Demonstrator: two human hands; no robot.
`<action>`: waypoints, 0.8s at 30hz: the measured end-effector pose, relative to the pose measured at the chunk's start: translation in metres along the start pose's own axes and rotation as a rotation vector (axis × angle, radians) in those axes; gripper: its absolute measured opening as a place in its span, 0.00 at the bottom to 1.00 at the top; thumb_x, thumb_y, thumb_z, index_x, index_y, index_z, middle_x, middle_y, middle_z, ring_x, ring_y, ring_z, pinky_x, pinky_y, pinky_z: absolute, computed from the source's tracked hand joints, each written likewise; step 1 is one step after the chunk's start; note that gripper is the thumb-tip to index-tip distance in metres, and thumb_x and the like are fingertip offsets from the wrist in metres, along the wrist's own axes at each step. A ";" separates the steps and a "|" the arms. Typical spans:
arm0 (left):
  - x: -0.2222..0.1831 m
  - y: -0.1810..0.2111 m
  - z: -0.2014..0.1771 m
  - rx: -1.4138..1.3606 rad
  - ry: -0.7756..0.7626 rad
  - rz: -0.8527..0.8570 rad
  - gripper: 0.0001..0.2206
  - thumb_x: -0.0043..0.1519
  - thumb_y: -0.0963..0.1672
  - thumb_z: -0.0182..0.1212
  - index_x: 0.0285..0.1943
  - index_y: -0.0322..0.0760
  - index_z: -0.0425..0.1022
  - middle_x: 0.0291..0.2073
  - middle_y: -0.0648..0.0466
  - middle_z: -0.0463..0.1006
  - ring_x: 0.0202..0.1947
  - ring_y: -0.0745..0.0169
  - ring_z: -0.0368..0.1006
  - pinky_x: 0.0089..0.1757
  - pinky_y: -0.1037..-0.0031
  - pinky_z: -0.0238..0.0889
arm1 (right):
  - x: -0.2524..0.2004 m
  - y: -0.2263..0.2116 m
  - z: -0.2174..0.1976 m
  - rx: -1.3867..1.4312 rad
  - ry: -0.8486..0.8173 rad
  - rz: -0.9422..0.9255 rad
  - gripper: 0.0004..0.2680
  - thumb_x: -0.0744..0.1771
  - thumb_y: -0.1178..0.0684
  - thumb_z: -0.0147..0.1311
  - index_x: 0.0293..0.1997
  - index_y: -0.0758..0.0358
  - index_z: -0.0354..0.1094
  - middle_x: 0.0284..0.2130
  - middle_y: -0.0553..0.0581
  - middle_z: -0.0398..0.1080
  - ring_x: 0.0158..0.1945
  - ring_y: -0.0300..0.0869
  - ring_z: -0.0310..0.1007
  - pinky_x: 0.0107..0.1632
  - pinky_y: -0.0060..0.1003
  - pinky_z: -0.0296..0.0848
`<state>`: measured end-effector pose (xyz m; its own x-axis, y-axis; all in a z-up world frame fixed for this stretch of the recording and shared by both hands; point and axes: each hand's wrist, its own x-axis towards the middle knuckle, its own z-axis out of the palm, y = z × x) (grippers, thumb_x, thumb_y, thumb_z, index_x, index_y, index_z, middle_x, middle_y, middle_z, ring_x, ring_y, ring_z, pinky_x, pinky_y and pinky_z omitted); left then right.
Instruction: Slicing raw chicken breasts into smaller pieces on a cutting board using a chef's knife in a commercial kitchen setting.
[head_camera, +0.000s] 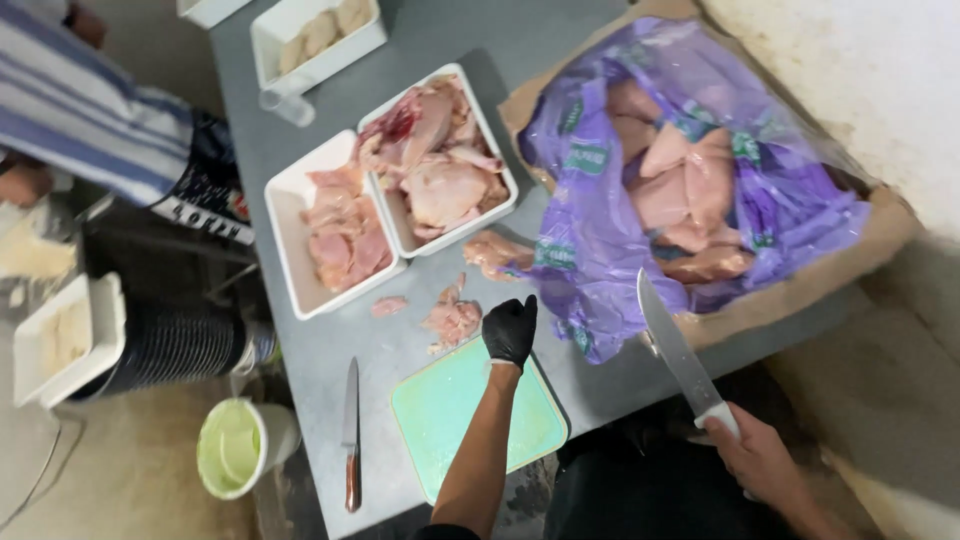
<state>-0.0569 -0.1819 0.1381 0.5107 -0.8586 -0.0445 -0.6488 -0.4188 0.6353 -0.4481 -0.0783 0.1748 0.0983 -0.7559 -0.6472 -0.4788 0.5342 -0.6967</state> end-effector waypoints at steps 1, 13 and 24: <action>0.006 0.012 0.010 -0.007 -0.035 0.020 0.29 0.64 0.53 0.62 0.13 0.42 0.53 0.10 0.56 0.50 0.16 0.64 0.52 0.27 0.65 0.48 | -0.011 -0.014 0.000 0.013 0.030 0.024 0.11 0.70 0.45 0.52 0.46 0.60 0.79 0.16 0.56 0.65 0.19 0.42 0.62 0.26 0.40 0.65; 0.054 0.153 0.174 -0.081 -0.193 0.556 0.26 0.56 0.49 0.63 0.65 0.39 0.73 0.52 0.41 0.76 0.52 0.35 0.73 0.53 0.51 0.68 | 0.043 -0.004 -0.061 0.172 0.106 -0.096 0.11 0.72 0.47 0.47 0.44 0.64 0.72 0.14 0.57 0.61 0.14 0.43 0.58 0.19 0.39 0.60; 0.155 0.145 0.269 0.454 -0.092 0.834 0.26 0.51 0.45 0.63 0.60 0.29 0.73 0.38 0.38 0.81 0.32 0.34 0.79 0.38 0.52 0.73 | 0.109 -0.022 -0.215 -0.109 0.010 -0.054 0.14 0.69 0.40 0.52 0.45 0.59 0.78 0.19 0.53 0.68 0.24 0.41 0.66 0.33 0.40 0.67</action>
<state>-0.2238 -0.4555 0.0161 -0.2496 -0.9442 0.2148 -0.9507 0.2811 0.1308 -0.6145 -0.2539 0.1868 0.1182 -0.7862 -0.6065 -0.5650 0.4491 -0.6922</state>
